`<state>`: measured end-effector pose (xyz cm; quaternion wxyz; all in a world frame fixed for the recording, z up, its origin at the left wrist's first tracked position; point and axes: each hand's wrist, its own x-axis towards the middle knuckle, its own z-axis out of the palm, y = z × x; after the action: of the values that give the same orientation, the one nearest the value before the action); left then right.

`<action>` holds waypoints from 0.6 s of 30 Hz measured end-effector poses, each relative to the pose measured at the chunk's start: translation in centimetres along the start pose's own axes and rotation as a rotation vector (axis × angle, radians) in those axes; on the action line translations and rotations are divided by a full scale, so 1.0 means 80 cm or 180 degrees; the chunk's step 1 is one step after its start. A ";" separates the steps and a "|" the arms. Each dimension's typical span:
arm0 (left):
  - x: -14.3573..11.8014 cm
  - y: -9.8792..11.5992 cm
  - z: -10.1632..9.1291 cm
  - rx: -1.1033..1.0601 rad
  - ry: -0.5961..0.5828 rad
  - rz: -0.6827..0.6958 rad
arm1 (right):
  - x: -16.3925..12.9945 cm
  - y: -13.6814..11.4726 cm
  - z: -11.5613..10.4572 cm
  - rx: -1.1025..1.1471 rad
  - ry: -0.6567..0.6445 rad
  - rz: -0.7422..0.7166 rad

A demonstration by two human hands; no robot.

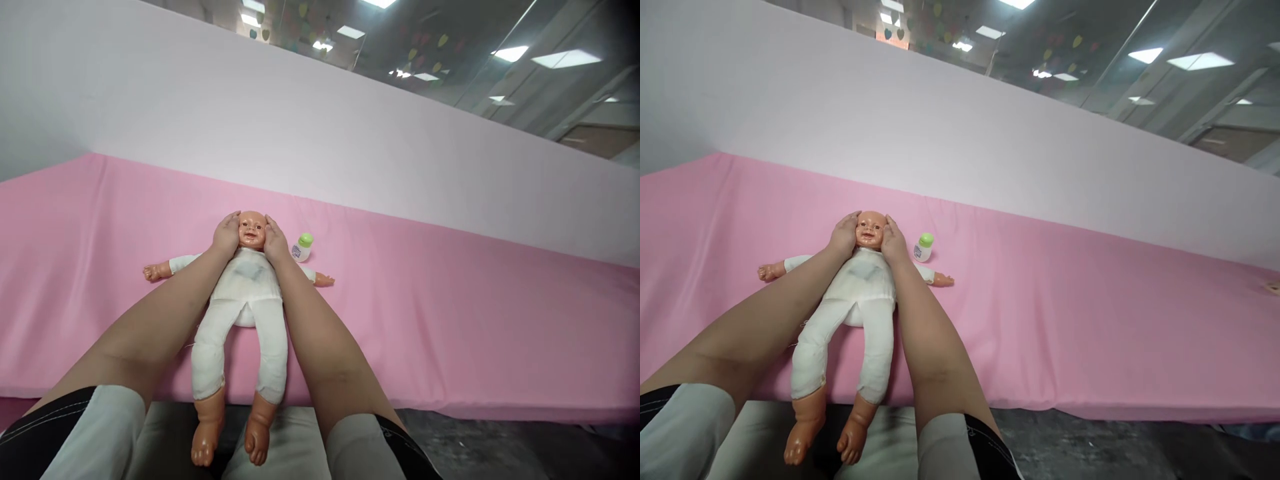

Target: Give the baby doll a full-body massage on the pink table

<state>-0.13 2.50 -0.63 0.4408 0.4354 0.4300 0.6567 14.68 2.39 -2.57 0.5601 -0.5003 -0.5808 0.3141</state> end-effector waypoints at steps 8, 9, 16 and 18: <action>-0.041 0.010 -0.035 0.1212 -0.0236 0.0724 | -0.042 -0.022 -0.020 -0.0549 0.0186 0.0171; -0.043 0.011 -0.036 0.1333 -0.0282 0.0761 | -0.046 -0.024 -0.025 -0.0539 0.0158 0.0149; -0.044 0.027 -0.049 0.1945 -0.0703 0.0817 | -0.049 -0.035 -0.043 -0.0087 -0.0380 0.0017; -0.044 0.031 -0.054 0.2038 -0.0836 0.0773 | -0.048 -0.037 -0.043 -0.0197 -0.0376 0.0042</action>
<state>-3.89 -2.26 -0.01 0.2524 0.6797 0.4987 0.4749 16.80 -2.73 -0.48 0.5070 -0.5017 -0.6190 0.3288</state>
